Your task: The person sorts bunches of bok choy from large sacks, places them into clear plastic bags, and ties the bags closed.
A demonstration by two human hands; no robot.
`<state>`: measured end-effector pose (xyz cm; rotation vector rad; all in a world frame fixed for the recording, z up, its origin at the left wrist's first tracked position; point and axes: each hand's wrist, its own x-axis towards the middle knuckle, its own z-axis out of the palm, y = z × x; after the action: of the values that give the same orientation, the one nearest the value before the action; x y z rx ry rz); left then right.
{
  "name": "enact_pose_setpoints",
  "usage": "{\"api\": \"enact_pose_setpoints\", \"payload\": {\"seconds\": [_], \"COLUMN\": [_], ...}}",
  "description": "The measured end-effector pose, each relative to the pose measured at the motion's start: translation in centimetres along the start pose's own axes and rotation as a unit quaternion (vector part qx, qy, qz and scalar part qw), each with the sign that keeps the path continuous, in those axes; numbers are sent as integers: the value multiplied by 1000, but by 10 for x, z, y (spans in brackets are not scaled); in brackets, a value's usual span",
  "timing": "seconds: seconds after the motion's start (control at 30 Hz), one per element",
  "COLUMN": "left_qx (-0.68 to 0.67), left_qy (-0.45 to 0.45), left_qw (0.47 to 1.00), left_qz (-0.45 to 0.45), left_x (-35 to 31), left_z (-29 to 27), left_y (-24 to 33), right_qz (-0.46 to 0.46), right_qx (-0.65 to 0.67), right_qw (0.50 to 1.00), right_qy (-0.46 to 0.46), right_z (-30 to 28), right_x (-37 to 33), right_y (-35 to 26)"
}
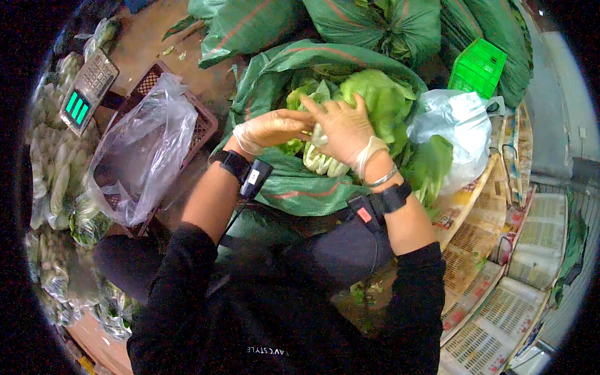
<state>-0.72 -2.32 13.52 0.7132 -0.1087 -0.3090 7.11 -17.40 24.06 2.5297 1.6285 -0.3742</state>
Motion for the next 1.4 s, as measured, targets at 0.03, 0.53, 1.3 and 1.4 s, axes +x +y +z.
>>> {"api": "enact_pose_setpoints", "payload": {"seconds": [0.03,0.53,1.3,1.4], "left_qx": [123,415,572,485], "left_qy": [108,393,369,409], "left_qw": [986,819,732,773], "left_qz": [-17,-50,-31,10], "left_x": [2,9,43,33], "left_z": [-12,-81,14,8], "left_y": [-1,-53,-95,-89], "right_qz": [8,-20,29,61], "right_qx": [-37,-29,-74,-18], "right_qw": [995,989,985,981], "right_qy": [-88,-145,-157,-182], "right_z": [10,45,23,15], "right_x": [0,5,0,-5], "right_y": [11,45,64,63]}}
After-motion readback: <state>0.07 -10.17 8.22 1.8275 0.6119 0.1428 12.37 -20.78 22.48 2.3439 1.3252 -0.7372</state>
